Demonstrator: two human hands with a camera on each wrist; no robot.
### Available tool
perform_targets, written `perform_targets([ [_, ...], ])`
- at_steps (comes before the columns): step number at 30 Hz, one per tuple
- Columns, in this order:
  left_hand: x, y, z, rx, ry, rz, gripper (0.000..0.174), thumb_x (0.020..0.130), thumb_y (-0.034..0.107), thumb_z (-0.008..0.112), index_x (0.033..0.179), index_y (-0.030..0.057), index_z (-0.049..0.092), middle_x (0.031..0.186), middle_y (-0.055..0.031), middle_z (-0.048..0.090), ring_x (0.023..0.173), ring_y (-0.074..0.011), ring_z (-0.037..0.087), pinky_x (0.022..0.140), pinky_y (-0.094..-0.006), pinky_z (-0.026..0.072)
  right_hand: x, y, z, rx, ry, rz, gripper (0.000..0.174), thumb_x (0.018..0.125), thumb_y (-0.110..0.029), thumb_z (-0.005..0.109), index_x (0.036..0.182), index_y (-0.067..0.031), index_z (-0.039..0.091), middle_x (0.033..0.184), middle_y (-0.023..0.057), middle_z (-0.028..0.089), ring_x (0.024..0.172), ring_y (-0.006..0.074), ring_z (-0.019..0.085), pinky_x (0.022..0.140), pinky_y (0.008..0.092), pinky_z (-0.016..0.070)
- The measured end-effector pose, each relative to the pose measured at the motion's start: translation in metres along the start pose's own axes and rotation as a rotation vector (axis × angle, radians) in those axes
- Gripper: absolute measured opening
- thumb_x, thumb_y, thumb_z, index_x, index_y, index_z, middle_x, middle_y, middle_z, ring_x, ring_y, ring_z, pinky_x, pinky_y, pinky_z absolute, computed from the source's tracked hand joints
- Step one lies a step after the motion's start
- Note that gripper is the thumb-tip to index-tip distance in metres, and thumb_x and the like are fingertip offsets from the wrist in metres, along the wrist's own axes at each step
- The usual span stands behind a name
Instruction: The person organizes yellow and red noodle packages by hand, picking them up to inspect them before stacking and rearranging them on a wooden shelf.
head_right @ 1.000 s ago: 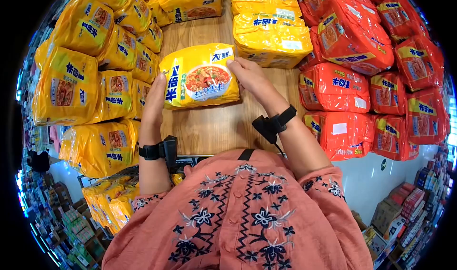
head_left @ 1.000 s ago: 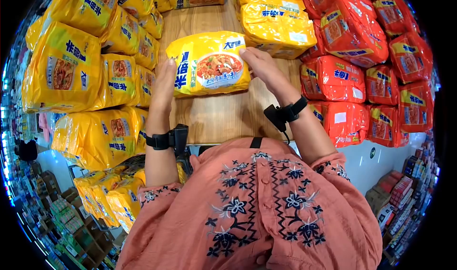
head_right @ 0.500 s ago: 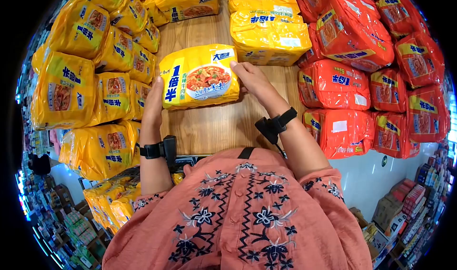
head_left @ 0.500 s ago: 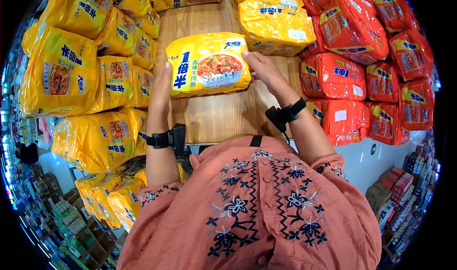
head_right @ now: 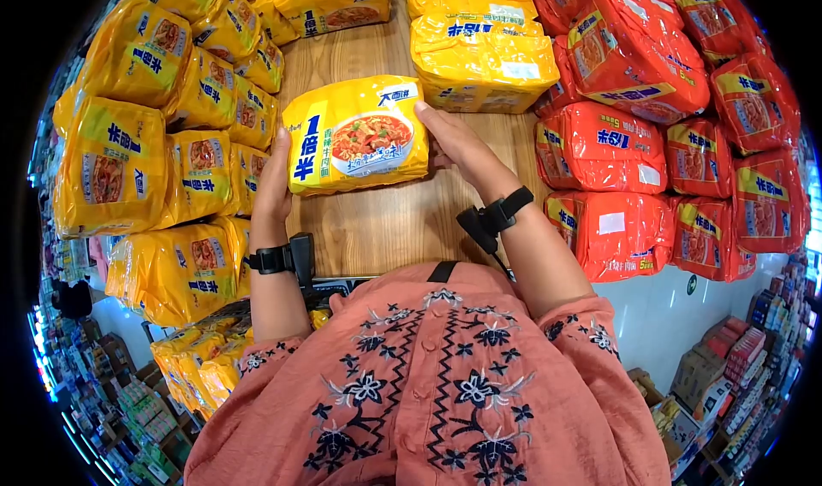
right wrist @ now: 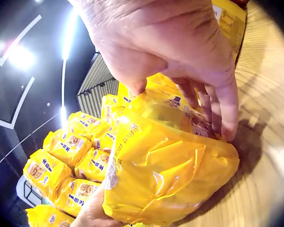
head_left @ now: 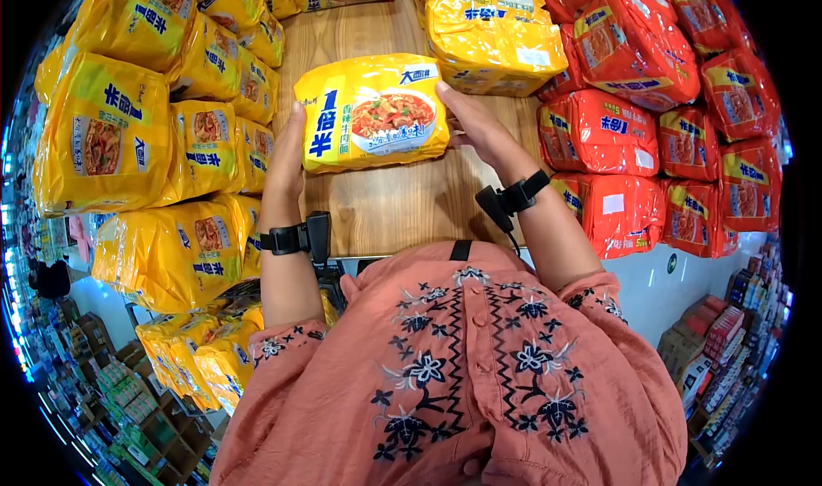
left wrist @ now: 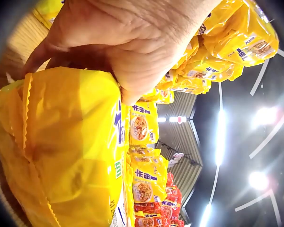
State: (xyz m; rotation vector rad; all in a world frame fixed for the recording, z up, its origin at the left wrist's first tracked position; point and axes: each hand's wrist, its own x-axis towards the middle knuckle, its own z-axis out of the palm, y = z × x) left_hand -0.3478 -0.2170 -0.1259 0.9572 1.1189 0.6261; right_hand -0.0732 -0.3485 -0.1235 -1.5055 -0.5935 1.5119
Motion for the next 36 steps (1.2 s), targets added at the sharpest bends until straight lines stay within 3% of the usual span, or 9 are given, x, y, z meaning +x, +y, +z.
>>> perform_targets([
  [5, -0.004, 0.003, 0.002, -0.032, -0.010, 0.004, 0.064, 0.102, 0.054, 0.053, 0.135, -0.0007, 0.056, 0.113, -0.0124, 0.072, 0.092, -0.0151, 0.073, 0.077, -0.0247, 0.0583, 0.002, 0.000, 0.003, 0.053, -0.019, 0.029, 0.068, 0.097, -0.068, 0.048, 0.134, -0.0111, 0.058, 0.116, 0.0046, 0.067, 0.099, 0.0147, 0.063, 0.083, 0.0324, 0.0515],
  [10, -0.003, 0.003, 0.002, -0.015, -0.038, -0.009, 0.060, 0.103, 0.050, 0.052, 0.135, -0.0009, 0.056, 0.114, -0.0116, 0.072, 0.095, -0.0147, 0.072, 0.080, -0.0254, 0.0574, 0.018, 0.016, -0.002, 0.173, -0.031, 0.064, 0.073, 0.097, -0.072, 0.044, 0.140, -0.0135, 0.054, 0.124, 0.0067, 0.067, 0.109, 0.0170, 0.065, 0.088, 0.0363, 0.0532],
  [14, -0.002, 0.002, 0.000, -0.026, -0.052, -0.016, 0.057, 0.103, 0.047, 0.054, 0.135, -0.0011, 0.055, 0.116, -0.0110, 0.071, 0.097, -0.0137, 0.071, 0.082, -0.0258, 0.0566, 0.021, 0.018, -0.002, 0.180, -0.027, 0.081, 0.070, 0.098, -0.070, 0.042, 0.141, -0.0154, 0.054, 0.124, 0.0057, 0.067, 0.108, 0.0160, 0.065, 0.085, 0.0354, 0.0546],
  [19, -0.005, 0.002, 0.001, -0.080, -0.054, -0.005, 0.054, 0.103, 0.045, 0.056, 0.132, -0.0004, 0.058, 0.112, -0.0105, 0.073, 0.091, -0.0140, 0.073, 0.077, -0.0251, 0.0580, 0.029, 0.023, -0.002, 0.229, -0.040, 0.071, 0.067, 0.100, -0.067, 0.042, 0.140, -0.0159, 0.054, 0.122, 0.0039, 0.068, 0.105, 0.0136, 0.066, 0.080, 0.0326, 0.0555],
  [27, -0.009, -0.004, -0.013, -0.184, -0.050, 0.016, 0.048, 0.104, 0.041, 0.056, 0.130, 0.0009, 0.060, 0.110, -0.0108, 0.074, 0.089, -0.0137, 0.074, 0.073, -0.0246, 0.0589, 0.028, 0.025, 0.006, 0.204, 0.001, 0.079, 0.050, 0.101, -0.058, 0.050, 0.126, -0.0152, 0.057, 0.108, 0.0026, 0.066, 0.089, 0.0129, 0.062, 0.074, 0.0323, 0.0540],
  [29, -0.009, -0.007, -0.019, -0.193, -0.051, 0.012, 0.049, 0.104, 0.041, 0.055, 0.134, 0.0012, 0.056, 0.115, -0.0110, 0.073, 0.094, -0.0149, 0.073, 0.077, -0.0275, 0.0599, 0.025, 0.024, 0.010, 0.181, -0.015, 0.054, 0.047, 0.102, -0.055, 0.052, 0.126, -0.0151, 0.055, 0.106, 0.0019, 0.066, 0.085, 0.0124, 0.062, 0.072, 0.0307, 0.0534],
  [32, -0.009, -0.009, -0.024, -0.210, -0.049, 0.019, 0.050, 0.105, 0.041, 0.054, 0.135, 0.0007, 0.054, 0.118, -0.0111, 0.071, 0.097, -0.0155, 0.073, 0.080, -0.0292, 0.0600, 0.023, 0.022, 0.012, 0.200, -0.055, 0.044, 0.047, 0.101, -0.054, 0.054, 0.127, -0.0144, 0.055, 0.104, 0.0025, 0.067, 0.084, 0.0127, 0.064, 0.072, 0.0301, 0.0547],
  [35, -0.011, -0.013, -0.029, -0.219, -0.010, 0.050, 0.052, 0.104, 0.042, 0.056, 0.133, -0.0011, 0.056, 0.116, -0.0102, 0.071, 0.098, -0.0139, 0.071, 0.082, -0.0279, 0.0574, 0.031, 0.027, 0.009, 0.208, -0.118, 0.077, 0.048, 0.097, -0.061, 0.058, 0.114, -0.0158, 0.057, 0.093, -0.0011, 0.060, 0.086, 0.0122, 0.059, 0.070, 0.0301, 0.0487],
  [36, -0.011, -0.014, -0.032, -0.220, 0.006, 0.064, 0.053, 0.103, 0.042, 0.057, 0.133, -0.0018, 0.057, 0.115, -0.0098, 0.071, 0.098, -0.0130, 0.070, 0.082, -0.0272, 0.0562, 0.032, 0.027, 0.009, 0.210, -0.119, 0.091, 0.048, 0.097, -0.059, 0.059, 0.116, -0.0149, 0.058, 0.095, 0.0005, 0.062, 0.086, 0.0130, 0.061, 0.070, 0.0306, 0.0512],
])
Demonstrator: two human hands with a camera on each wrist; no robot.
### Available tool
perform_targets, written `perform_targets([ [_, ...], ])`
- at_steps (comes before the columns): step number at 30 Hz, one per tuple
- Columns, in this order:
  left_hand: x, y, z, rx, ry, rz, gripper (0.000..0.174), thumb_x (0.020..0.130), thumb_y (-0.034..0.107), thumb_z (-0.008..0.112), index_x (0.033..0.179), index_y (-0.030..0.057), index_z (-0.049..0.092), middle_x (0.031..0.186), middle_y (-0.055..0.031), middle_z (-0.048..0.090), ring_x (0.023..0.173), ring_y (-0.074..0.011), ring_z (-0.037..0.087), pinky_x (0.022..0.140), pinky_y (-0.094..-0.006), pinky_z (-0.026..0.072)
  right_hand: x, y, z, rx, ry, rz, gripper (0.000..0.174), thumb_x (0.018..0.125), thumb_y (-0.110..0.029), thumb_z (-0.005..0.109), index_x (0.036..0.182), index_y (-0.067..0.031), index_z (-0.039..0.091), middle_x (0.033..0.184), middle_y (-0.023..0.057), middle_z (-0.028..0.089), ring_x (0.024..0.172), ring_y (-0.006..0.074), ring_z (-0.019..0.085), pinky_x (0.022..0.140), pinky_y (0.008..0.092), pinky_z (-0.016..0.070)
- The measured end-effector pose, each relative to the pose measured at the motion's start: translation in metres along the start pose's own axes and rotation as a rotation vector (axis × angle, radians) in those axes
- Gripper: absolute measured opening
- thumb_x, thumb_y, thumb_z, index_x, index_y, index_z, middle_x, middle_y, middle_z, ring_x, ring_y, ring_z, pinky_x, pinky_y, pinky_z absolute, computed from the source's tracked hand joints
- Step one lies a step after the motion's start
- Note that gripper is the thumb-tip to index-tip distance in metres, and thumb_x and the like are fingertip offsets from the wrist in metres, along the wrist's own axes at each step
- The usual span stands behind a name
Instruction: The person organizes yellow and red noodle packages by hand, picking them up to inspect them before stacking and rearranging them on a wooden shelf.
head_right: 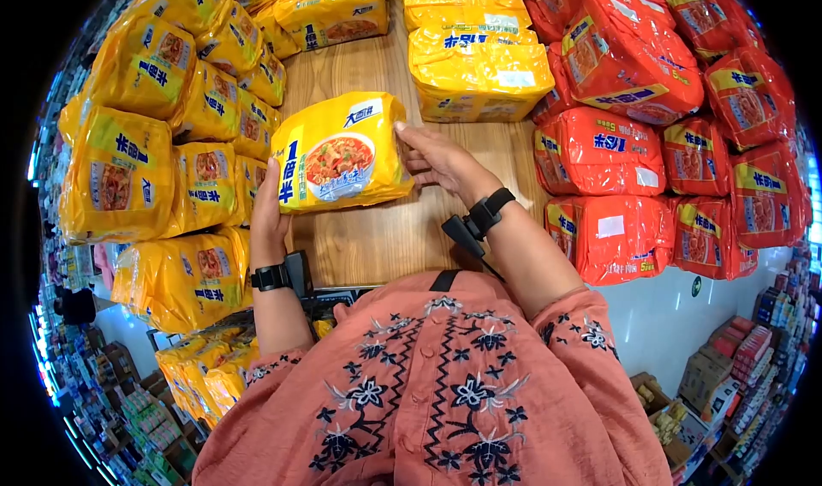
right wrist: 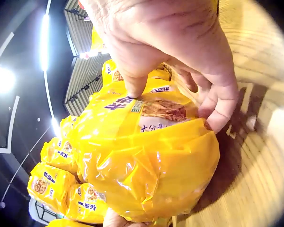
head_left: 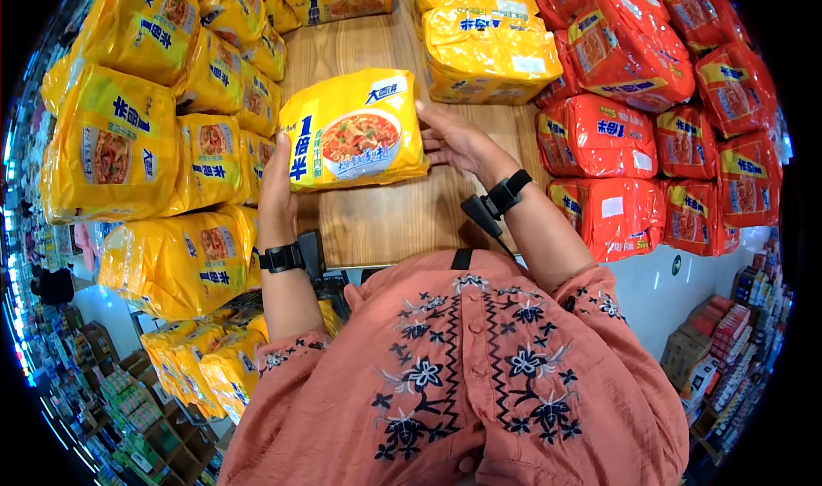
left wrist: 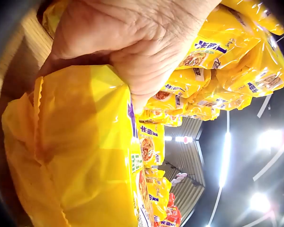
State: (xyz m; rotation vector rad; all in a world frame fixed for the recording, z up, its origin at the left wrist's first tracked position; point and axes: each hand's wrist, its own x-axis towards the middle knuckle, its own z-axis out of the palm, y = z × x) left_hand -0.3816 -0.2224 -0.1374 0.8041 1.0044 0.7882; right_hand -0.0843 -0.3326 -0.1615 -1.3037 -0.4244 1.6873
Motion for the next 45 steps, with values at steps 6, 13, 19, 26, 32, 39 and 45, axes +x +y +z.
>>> perform_targets([
  [6, -0.003, 0.002, -0.015, 0.343, 0.093, 0.064, 0.053, 0.105, 0.040, 0.055, 0.136, -0.0023, 0.053, 0.112, -0.0086, 0.068, 0.094, -0.0107, 0.063, 0.085, -0.0261, 0.0501, 0.002, 0.004, 0.006, -0.025, 0.015, 0.039, 0.050, 0.096, -0.057, 0.062, 0.118, -0.0122, 0.062, 0.098, 0.0043, 0.067, 0.085, 0.0145, 0.066, 0.069, 0.0320, 0.0580],
  [13, -0.042, 0.004, 0.003, 0.545, 0.117, 0.207, 0.048, 0.104, 0.035, 0.056, 0.135, -0.0022, 0.050, 0.122, -0.0116, 0.061, 0.110, -0.0184, 0.056, 0.097, -0.0323, 0.0450, -0.014, 0.001, 0.018, -0.051, -0.060, -0.019, 0.044, 0.095, -0.054, 0.065, 0.116, -0.0153, 0.060, 0.099, -0.0002, 0.066, 0.083, 0.0110, 0.065, 0.065, 0.0237, 0.0529],
  [19, -0.029, -0.007, -0.007, 0.452, 0.091, 0.271, 0.046, 0.105, 0.038, 0.055, 0.135, 0.0038, 0.052, 0.122, -0.0066, 0.061, 0.108, -0.0151, 0.059, 0.088, -0.0290, 0.0479, -0.034, -0.014, 0.030, -0.094, -0.065, -0.104, 0.048, 0.095, -0.050, 0.067, 0.124, -0.0136, 0.056, 0.101, -0.0025, 0.064, 0.083, 0.0067, 0.062, 0.065, 0.0218, 0.0514],
  [26, -0.011, -0.006, 0.030, 0.174, -0.074, 0.299, 0.051, 0.107, 0.043, 0.049, 0.139, 0.0039, 0.046, 0.127, -0.0069, 0.058, 0.116, -0.0179, 0.055, 0.100, -0.0323, 0.0435, -0.081, -0.041, 0.036, -0.222, -0.005, -0.316, 0.057, 0.089, -0.042, 0.076, 0.129, -0.0071, 0.055, 0.103, 0.0010, 0.063, 0.091, 0.0094, 0.060, 0.072, 0.0241, 0.0501],
  [32, 0.014, -0.018, 0.064, 0.066, -0.244, 0.201, 0.047, 0.107, 0.042, 0.049, 0.137, 0.0069, 0.045, 0.123, -0.0088, 0.062, 0.112, -0.0189, 0.062, 0.095, -0.0324, 0.0514, -0.089, -0.019, 0.020, -0.163, -0.013, -0.526, 0.057, 0.089, -0.020, 0.079, 0.136, -0.0062, 0.052, 0.113, 0.0049, 0.065, 0.099, 0.0109, 0.062, 0.082, 0.0289, 0.0536],
  [39, 0.024, -0.037, 0.061, -0.033, -0.321, 0.134, 0.051, 0.105, 0.044, 0.051, 0.142, 0.0097, 0.042, 0.127, -0.0097, 0.062, 0.112, -0.0212, 0.065, 0.092, -0.0351, 0.0562, -0.106, -0.004, 0.016, -0.419, 0.075, -0.557, 0.048, 0.081, -0.015, 0.083, 0.121, -0.0020, 0.059, 0.112, 0.0076, 0.059, 0.107, 0.0175, 0.064, 0.085, 0.0299, 0.0569],
  [45, 0.000, -0.018, 0.058, 0.054, -0.260, -0.025, 0.049, 0.107, 0.038, 0.049, 0.146, 0.0101, 0.041, 0.127, -0.0071, 0.063, 0.108, -0.0165, 0.067, 0.087, -0.0300, 0.0578, -0.101, 0.020, 0.023, -0.745, 0.001, -0.655, 0.040, 0.080, -0.018, 0.084, 0.110, -0.0038, 0.063, 0.103, 0.0104, 0.056, 0.094, 0.0198, 0.062, 0.077, 0.0291, 0.0529],
])
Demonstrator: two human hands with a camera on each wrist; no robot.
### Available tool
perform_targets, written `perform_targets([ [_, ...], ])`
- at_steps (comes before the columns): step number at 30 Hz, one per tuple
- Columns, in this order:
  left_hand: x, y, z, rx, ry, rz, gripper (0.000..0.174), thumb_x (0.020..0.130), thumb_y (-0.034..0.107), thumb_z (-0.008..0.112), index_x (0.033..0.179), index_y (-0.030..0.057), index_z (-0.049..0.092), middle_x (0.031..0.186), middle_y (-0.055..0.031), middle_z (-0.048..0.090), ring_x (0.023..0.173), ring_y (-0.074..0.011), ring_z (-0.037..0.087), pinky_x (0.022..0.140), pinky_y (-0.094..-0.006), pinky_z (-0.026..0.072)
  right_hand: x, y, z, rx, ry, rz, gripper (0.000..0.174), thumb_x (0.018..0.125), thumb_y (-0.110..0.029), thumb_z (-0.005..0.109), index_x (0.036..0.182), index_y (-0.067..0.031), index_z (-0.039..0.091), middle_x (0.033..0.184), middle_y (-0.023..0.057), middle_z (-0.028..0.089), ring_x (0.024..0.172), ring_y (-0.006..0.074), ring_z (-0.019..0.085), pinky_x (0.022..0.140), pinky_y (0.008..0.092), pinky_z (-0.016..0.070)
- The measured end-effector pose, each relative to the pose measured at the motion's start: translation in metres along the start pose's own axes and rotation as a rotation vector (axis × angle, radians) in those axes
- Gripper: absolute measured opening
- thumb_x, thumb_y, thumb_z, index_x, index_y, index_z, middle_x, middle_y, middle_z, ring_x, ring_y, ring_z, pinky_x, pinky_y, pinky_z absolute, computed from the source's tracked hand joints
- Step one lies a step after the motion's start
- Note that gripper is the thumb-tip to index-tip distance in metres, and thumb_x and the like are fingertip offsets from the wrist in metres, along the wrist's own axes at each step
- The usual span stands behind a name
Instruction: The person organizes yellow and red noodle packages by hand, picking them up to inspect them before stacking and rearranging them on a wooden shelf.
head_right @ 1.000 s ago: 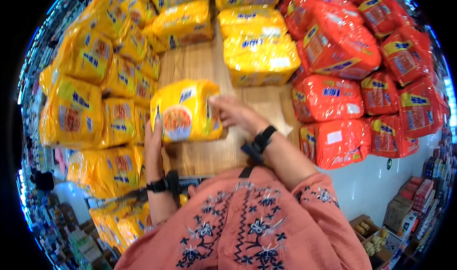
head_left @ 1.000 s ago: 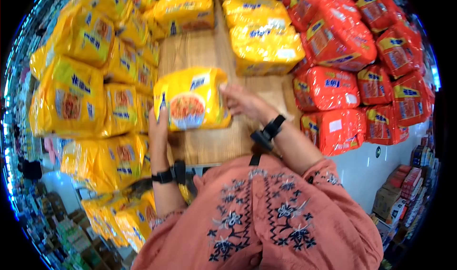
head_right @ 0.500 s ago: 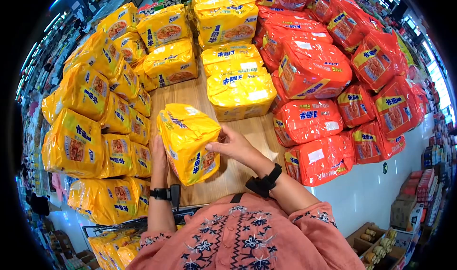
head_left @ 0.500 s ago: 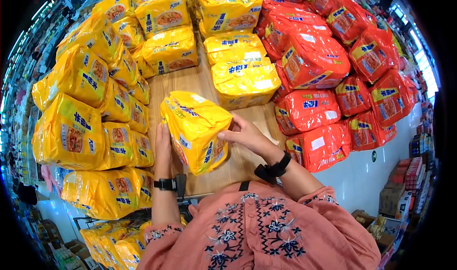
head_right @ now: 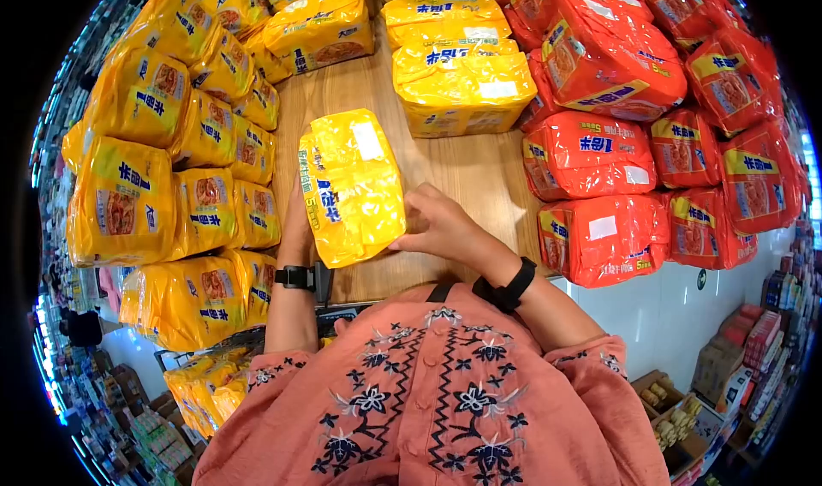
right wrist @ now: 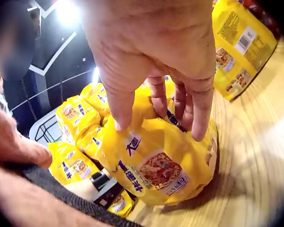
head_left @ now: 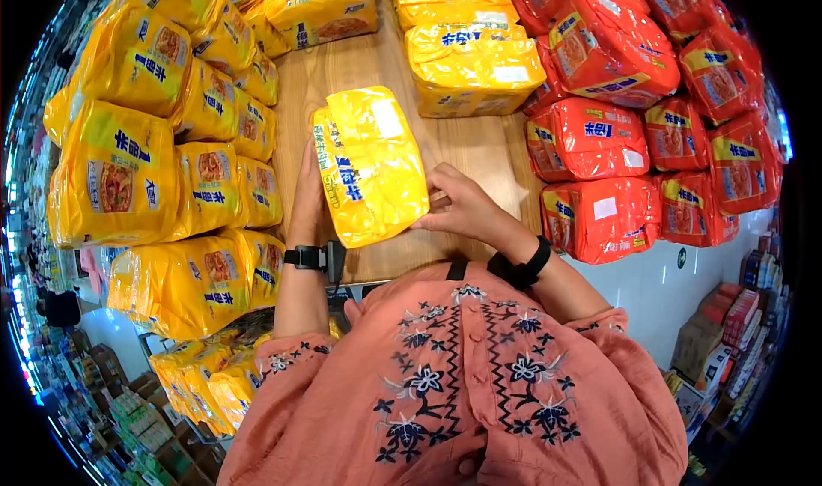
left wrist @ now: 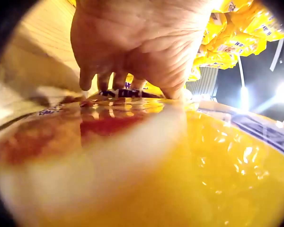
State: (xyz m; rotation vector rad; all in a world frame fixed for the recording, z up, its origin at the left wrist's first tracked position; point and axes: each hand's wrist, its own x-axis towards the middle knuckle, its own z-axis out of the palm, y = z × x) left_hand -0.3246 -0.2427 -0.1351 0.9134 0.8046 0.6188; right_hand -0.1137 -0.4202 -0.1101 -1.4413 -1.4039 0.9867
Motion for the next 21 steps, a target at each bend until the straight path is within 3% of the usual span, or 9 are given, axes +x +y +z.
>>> perform_targets([
  [3, -0.002, -0.001, -0.017, 0.085, 0.045, -0.083, 0.047, 0.108, 0.035, 0.048, 0.146, 0.0083, 0.044, 0.123, -0.0065, 0.066, 0.105, -0.0157, 0.068, 0.085, -0.0287, 0.0581, 0.005, -0.002, 0.000, 0.061, -0.169, 0.095, 0.035, 0.081, -0.017, 0.083, 0.106, -0.0023, 0.063, 0.105, 0.0102, 0.056, 0.091, 0.0179, 0.062, 0.076, 0.0279, 0.0525],
  [4, 0.005, -0.003, -0.029, 0.212, 0.029, -0.102, 0.048, 0.109, 0.040, 0.044, 0.144, 0.0070, 0.047, 0.120, -0.0072, 0.068, 0.104, -0.0152, 0.068, 0.086, -0.0294, 0.0572, 0.007, -0.002, -0.002, 0.105, -0.204, 0.105, 0.032, 0.083, -0.016, 0.081, 0.107, -0.0026, 0.063, 0.104, 0.0077, 0.057, 0.093, 0.0157, 0.062, 0.078, 0.0274, 0.0525],
  [7, -0.007, -0.001, -0.033, 0.112, 0.042, -0.161, 0.056, 0.109, 0.046, 0.038, 0.145, 0.0042, 0.047, 0.118, -0.0076, 0.069, 0.101, -0.0147, 0.069, 0.087, -0.0291, 0.0559, 0.016, -0.005, -0.012, 0.244, -0.292, 0.186, 0.024, 0.089, -0.014, 0.076, 0.107, -0.0034, 0.064, 0.098, 0.0015, 0.059, 0.092, 0.0101, 0.060, 0.082, 0.0257, 0.0520],
  [9, -0.019, 0.002, -0.035, 0.102, 0.026, -0.149, 0.063, 0.109, 0.051, 0.032, 0.146, 0.0027, 0.046, 0.128, -0.0094, 0.064, 0.113, -0.0189, 0.064, 0.096, -0.0333, 0.0521, 0.019, -0.008, -0.019, 0.347, -0.333, 0.313, 0.018, 0.092, -0.014, 0.072, 0.105, -0.0035, 0.065, 0.092, -0.0012, 0.061, 0.084, 0.0078, 0.060, 0.079, 0.0243, 0.0509],
  [11, -0.034, 0.005, -0.032, 0.120, 0.021, -0.099, 0.063, 0.109, 0.051, 0.031, 0.147, 0.0031, 0.045, 0.134, -0.0104, 0.060, 0.120, -0.0215, 0.059, 0.100, -0.0361, 0.0500, 0.024, 0.007, -0.024, 0.282, -0.269, 0.244, 0.017, 0.097, -0.018, 0.065, 0.105, -0.0030, 0.065, 0.087, -0.0033, 0.064, 0.082, 0.0058, 0.060, 0.077, 0.0231, 0.0499],
  [12, -0.043, 0.009, -0.029, 0.154, -0.027, -0.084, 0.067, 0.106, 0.058, 0.034, 0.149, 0.0070, 0.044, 0.141, -0.0099, 0.055, 0.127, -0.0229, 0.054, 0.100, -0.0361, 0.0482, 0.027, 0.013, -0.028, 0.266, -0.230, 0.229, 0.018, 0.097, -0.018, 0.064, 0.106, -0.0027, 0.065, 0.087, -0.0030, 0.064, 0.083, 0.0060, 0.060, 0.077, 0.0231, 0.0499],
  [17, -0.087, 0.036, -0.003, 0.453, 0.041, -0.162, 0.075, 0.099, 0.065, 0.047, 0.150, 0.0094, 0.041, 0.132, -0.0060, 0.058, 0.120, -0.0172, 0.056, 0.089, -0.0303, 0.0489, 0.057, 0.012, -0.042, 0.209, 0.026, 0.187, 0.026, 0.100, -0.020, 0.058, 0.117, -0.0007, 0.060, 0.109, 0.0042, 0.064, 0.093, 0.0092, 0.062, 0.081, 0.0265, 0.0511],
  [18, -0.092, 0.037, 0.000, 0.507, 0.044, -0.152, 0.076, 0.098, 0.065, 0.049, 0.149, 0.0095, 0.041, 0.130, -0.0052, 0.059, 0.118, -0.0160, 0.057, 0.087, -0.0292, 0.0490, 0.066, 0.014, -0.045, 0.142, 0.036, 0.136, 0.034, 0.101, -0.024, 0.055, 0.125, 0.0001, 0.057, 0.120, 0.0071, 0.062, 0.103, 0.0121, 0.062, 0.086, 0.0293, 0.0520],
  [21, -0.095, 0.037, 0.001, 0.599, -0.049, -0.225, 0.071, 0.099, 0.061, 0.053, 0.146, 0.0090, 0.043, 0.125, -0.0034, 0.060, 0.110, -0.0133, 0.058, 0.081, -0.0294, 0.0519, 0.087, 0.008, -0.042, 0.048, 0.101, 0.059, 0.041, 0.102, -0.028, 0.054, 0.131, 0.0008, 0.056, 0.123, 0.0081, 0.062, 0.115, 0.0165, 0.060, 0.095, 0.0314, 0.0495],
])
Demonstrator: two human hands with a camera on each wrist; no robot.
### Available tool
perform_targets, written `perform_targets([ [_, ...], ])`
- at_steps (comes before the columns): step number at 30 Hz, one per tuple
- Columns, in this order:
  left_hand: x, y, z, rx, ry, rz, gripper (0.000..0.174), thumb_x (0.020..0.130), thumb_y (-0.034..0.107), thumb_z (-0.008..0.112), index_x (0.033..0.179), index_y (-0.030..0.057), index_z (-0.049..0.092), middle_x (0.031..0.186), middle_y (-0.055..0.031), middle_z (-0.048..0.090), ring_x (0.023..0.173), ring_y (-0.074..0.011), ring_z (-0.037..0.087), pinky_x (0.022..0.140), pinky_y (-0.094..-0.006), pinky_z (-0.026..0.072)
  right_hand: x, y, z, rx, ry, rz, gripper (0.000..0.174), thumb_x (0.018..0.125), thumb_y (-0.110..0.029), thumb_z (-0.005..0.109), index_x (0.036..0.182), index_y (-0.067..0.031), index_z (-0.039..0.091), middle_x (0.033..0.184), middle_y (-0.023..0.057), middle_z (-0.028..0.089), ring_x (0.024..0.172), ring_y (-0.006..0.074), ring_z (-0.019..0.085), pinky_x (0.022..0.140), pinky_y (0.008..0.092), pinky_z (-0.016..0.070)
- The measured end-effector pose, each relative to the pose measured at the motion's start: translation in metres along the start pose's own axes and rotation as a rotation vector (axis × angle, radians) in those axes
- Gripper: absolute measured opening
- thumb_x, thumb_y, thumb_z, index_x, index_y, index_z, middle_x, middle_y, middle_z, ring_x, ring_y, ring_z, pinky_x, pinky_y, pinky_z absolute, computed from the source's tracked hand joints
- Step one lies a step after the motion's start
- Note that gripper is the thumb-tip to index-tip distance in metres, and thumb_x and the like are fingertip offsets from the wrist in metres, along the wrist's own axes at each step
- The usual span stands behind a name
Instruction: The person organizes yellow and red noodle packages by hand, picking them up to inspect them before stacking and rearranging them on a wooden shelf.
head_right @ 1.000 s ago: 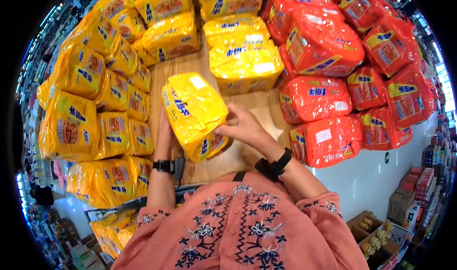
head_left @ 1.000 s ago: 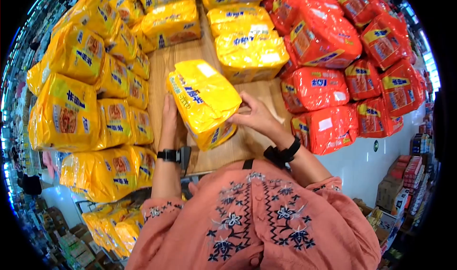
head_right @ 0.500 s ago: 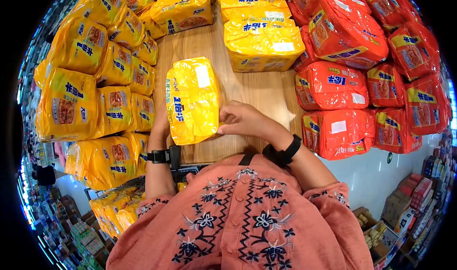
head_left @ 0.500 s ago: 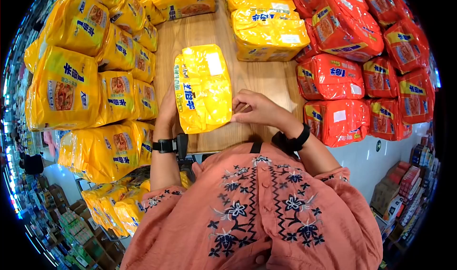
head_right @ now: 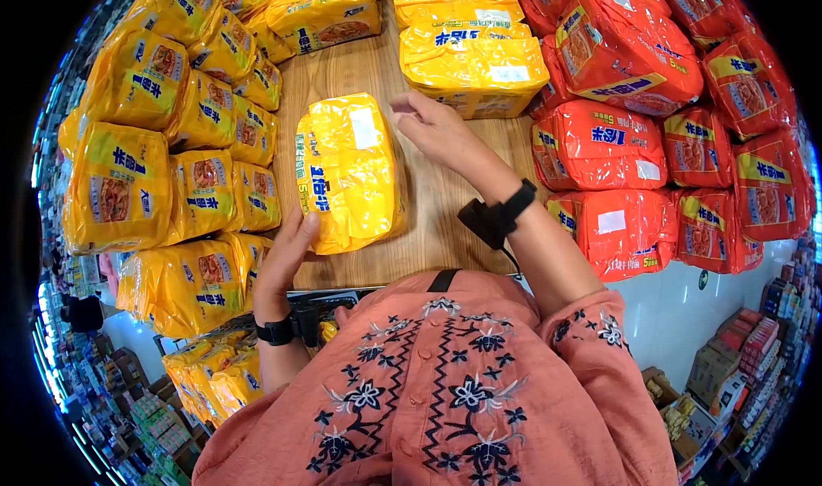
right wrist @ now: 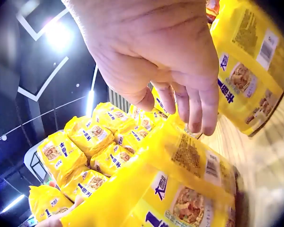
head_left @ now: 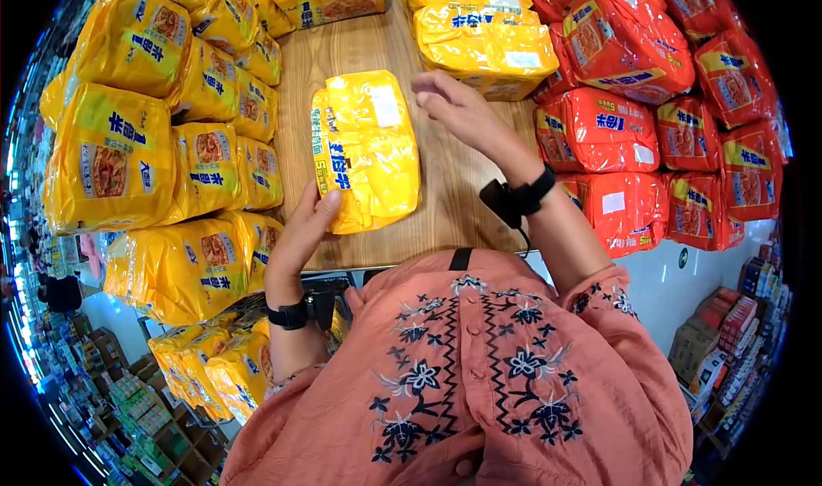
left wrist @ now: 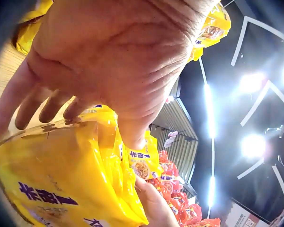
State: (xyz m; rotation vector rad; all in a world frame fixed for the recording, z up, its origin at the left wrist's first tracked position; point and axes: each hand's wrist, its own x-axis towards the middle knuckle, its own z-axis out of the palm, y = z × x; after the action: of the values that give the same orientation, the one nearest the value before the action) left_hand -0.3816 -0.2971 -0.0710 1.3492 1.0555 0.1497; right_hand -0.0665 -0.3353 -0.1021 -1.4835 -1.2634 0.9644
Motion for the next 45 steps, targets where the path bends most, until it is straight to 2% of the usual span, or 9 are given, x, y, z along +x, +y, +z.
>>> perform_targets([
  [3, -0.004, -0.001, 0.005, 0.060, 0.012, -0.110, 0.068, 0.100, 0.059, 0.051, 0.147, 0.0112, 0.043, 0.132, -0.0041, 0.058, 0.115, -0.0158, 0.059, 0.076, -0.0303, 0.0569, 0.025, 0.002, 0.012, 0.021, -0.016, 0.001, 0.048, 0.103, -0.032, 0.052, 0.137, 0.0024, 0.053, 0.132, 0.0096, 0.060, 0.124, 0.0190, 0.055, 0.105, 0.0322, 0.0434],
  [9, -0.004, 0.001, 0.009, -0.028, 0.023, -0.234, 0.063, 0.100, 0.057, 0.054, 0.136, 0.0053, 0.051, 0.113, -0.0062, 0.067, 0.094, -0.0141, 0.067, 0.065, -0.0268, 0.0577, 0.040, -0.012, 0.024, 0.145, -0.071, 0.091, 0.054, 0.104, -0.038, 0.049, 0.137, 0.0048, 0.053, 0.141, 0.0117, 0.057, 0.125, 0.0168, 0.053, 0.108, 0.0308, 0.0389],
  [12, -0.001, -0.006, 0.011, -0.091, 0.078, -0.084, 0.056, 0.101, 0.050, 0.056, 0.130, 0.0028, 0.055, 0.105, -0.0054, 0.069, 0.084, -0.0129, 0.068, 0.060, -0.0250, 0.0567, 0.047, 0.001, 0.029, 0.246, -0.140, 0.160, 0.052, 0.104, -0.039, 0.050, 0.133, 0.0045, 0.056, 0.134, 0.0101, 0.061, 0.121, 0.0167, 0.055, 0.107, 0.0300, 0.0392],
  [15, 0.009, -0.021, 0.001, -0.049, 0.136, -0.019, 0.052, 0.104, 0.044, 0.055, 0.132, 0.0012, 0.053, 0.108, -0.0043, 0.067, 0.098, -0.0133, 0.064, 0.080, -0.0249, 0.0532, 0.040, 0.000, 0.024, 0.184, -0.123, 0.173, 0.052, 0.102, -0.042, 0.052, 0.126, 0.0034, 0.060, 0.122, 0.0073, 0.064, 0.113, 0.0142, 0.056, 0.099, 0.0291, 0.0438],
  [20, 0.032, -0.041, -0.023, -0.005, 0.571, 0.224, 0.064, 0.103, 0.039, 0.058, 0.146, -0.0054, 0.044, 0.144, -0.0138, 0.052, 0.129, -0.0185, 0.050, 0.109, -0.0304, 0.0384, 0.003, -0.004, 0.001, 0.048, -0.125, 0.277, 0.050, 0.095, -0.047, 0.063, 0.108, 0.0009, 0.062, 0.094, 0.0045, 0.062, 0.086, 0.0115, 0.055, 0.075, 0.0270, 0.0464],
  [22, 0.034, -0.026, -0.024, -0.095, 0.575, 0.249, 0.064, 0.104, 0.039, 0.056, 0.147, -0.0055, 0.043, 0.148, -0.0141, 0.049, 0.134, -0.0194, 0.046, 0.113, -0.0311, 0.0346, -0.013, -0.006, -0.002, 0.016, -0.165, 0.286, 0.050, 0.093, -0.048, 0.066, 0.104, 0.0009, 0.062, 0.089, 0.0040, 0.060, 0.080, 0.0113, 0.054, 0.071, 0.0263, 0.0456],
  [35, 0.041, -0.012, -0.005, -0.053, 0.524, 0.317, 0.089, 0.095, 0.035, 0.071, 0.153, -0.0106, 0.021, 0.142, -0.0225, 0.049, 0.122, -0.0222, 0.057, 0.100, -0.0303, 0.0486, -0.037, 0.000, 0.014, 0.046, -0.131, 0.241, 0.047, 0.091, -0.043, 0.071, 0.096, 0.0012, 0.057, 0.087, 0.0070, 0.060, 0.079, 0.0115, 0.055, 0.068, 0.0276, 0.0468],
  [38, 0.037, -0.007, 0.000, -0.025, 0.564, 0.287, 0.075, 0.097, 0.032, 0.069, 0.151, -0.0049, 0.031, 0.136, -0.0141, 0.053, 0.119, -0.0173, 0.055, 0.099, -0.0282, 0.0478, -0.037, -0.006, 0.014, 0.091, -0.143, 0.271, 0.044, 0.093, -0.041, 0.069, 0.098, 0.0013, 0.058, 0.090, 0.0075, 0.062, 0.080, 0.0118, 0.056, 0.071, 0.0273, 0.0480],
  [45, 0.041, -0.015, -0.001, 0.026, 0.587, 0.310, 0.074, 0.097, 0.031, 0.069, 0.150, -0.0046, 0.032, 0.134, -0.0140, 0.054, 0.117, -0.0168, 0.056, 0.098, -0.0281, 0.0485, -0.037, -0.009, 0.011, 0.048, -0.152, 0.300, 0.042, 0.096, -0.040, 0.065, 0.101, 0.0014, 0.058, 0.092, 0.0080, 0.064, 0.081, 0.0125, 0.057, 0.074, 0.0281, 0.0487],
])
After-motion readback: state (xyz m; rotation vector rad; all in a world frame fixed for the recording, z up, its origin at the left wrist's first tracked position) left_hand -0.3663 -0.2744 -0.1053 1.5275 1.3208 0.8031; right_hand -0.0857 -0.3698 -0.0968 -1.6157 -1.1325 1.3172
